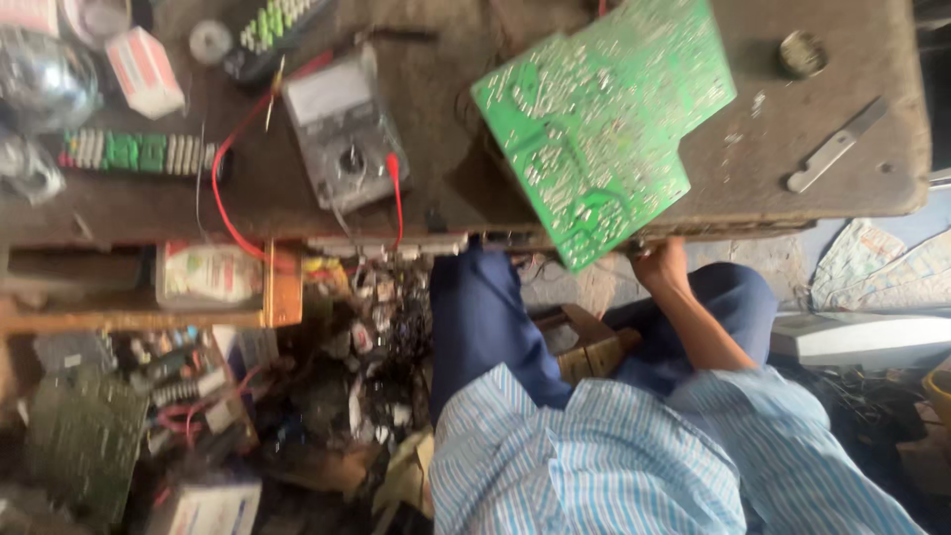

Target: The person is repairing a green circuit board by soldering components. They use a soldering iron to apply solder to specific points on the board and handle small electronic components, placing them onto the board.

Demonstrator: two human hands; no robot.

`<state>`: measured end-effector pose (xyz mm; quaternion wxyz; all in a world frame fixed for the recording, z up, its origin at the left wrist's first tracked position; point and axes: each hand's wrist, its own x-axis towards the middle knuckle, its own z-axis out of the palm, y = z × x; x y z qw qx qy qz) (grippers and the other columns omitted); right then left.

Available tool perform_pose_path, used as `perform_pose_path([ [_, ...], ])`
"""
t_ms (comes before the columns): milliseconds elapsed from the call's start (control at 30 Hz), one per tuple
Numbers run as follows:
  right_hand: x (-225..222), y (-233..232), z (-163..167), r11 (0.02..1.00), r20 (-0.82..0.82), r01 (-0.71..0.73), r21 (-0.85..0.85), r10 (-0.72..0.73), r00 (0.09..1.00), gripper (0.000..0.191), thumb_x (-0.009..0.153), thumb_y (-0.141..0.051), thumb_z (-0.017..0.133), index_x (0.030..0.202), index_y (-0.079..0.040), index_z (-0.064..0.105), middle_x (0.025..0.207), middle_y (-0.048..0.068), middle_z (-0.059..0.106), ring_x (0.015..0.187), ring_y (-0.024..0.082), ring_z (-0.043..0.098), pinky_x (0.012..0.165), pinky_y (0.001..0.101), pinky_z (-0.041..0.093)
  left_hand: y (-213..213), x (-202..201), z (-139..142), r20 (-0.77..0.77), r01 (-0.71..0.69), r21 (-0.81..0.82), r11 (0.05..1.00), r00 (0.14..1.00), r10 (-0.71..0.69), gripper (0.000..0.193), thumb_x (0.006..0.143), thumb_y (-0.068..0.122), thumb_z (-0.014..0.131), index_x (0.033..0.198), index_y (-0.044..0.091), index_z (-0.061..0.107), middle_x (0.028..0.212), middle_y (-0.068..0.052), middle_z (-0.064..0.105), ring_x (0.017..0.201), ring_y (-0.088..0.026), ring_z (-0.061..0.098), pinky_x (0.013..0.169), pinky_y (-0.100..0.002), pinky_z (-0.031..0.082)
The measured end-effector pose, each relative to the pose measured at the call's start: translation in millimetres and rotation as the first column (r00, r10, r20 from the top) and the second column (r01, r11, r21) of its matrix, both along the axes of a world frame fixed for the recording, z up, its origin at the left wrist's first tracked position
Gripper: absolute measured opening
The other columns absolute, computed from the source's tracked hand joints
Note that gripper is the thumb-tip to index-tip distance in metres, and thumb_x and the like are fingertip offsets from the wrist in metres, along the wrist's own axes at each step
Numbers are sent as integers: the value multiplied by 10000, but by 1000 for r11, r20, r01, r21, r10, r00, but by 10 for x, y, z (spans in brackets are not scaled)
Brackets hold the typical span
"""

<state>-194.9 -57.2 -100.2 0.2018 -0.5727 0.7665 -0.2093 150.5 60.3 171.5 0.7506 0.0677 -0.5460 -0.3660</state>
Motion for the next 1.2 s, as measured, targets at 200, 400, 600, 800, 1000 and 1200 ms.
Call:
perform_pose_path([
  [200, -347, 952, 698, 981, 600, 44, 190, -151, 785, 432, 926, -230, 726, 1302, -22, 678, 1132, 94, 745, 903, 148, 665, 723, 297, 521, 219, -206, -367, 130, 93, 325, 941, 981, -142, 221, 1014, -132, 641, 1216, -74, 711, 1202, -143, 646, 1030, -169, 644, 829, -318, 554],
  [400, -232, 1935, 1308, 996, 838, 79, 50, -85, 540, 385, 930, -66, 686, 1304, 13, 647, 1164, 79, 748, 931, 126, 678, 779, 262, 547, 226, -1117, -1133, 222, 156, 687, 710, 885, -409, 189, 1013, -61, 638, 1190, -45, 702, 1186, -113, 652, 989, -140, 675, 818, -307, 624],
  [600, -70, 2394, 1403, 975, 912, 91, -201, 152, 381, 335, 936, 33, 690, 1266, 52, 633, 1152, 94, 734, 1047, 135, 705, 924, 280, 580, 525, -1653, -1098, 255, 96, 750, 655, 871, -419, 163, 972, -2, 707, 1130, -42, 705, 1086, -89, 717, 920, -132, 724, 778, -283, 661],
  [800, -106, 2602, 1471, 963, 950, 220, -156, 85, 300, 237, 942, 14, 707, 1173, 68, 701, 1012, 97, 763, 945, 148, 730, 852, 287, 606, 821, -1940, -931, 319, 64, 714, 698, 857, -405, 138, 990, 37, 731, 1082, -65, 721, 1068, -89, 723, 916, -144, 729, 810, -287, 649],
  [1000, -227, 2682, 1583, 956, 969, 262, -131, 67, 239, 219, 955, -1, 698, 1163, 62, 723, 1022, 110, 769, 919, 143, 726, 823, 278, 604, 893, -2042, -726, 345, 98, 717, 690, 810, -473, 196, 1044, 81, 629, 1159, -53, 713, 1182, -101, 686, 956, -158, 746, 849, -274, 644],
  [1200, -328, 2617, 1605, 950, 972, 276, -143, 83, 218, 220, 966, 5, 692, 1176, 65, 718, 1025, 113, 768, 919, 149, 732, 832, 278, 603, 865, -2175, -698, 329, 131, 707, 695, 809, -487, 213, 1029, 28, 639, 1210, -72, 689, 1225, -107, 681, 1030, -165, 724, 917, -292, 638],
])
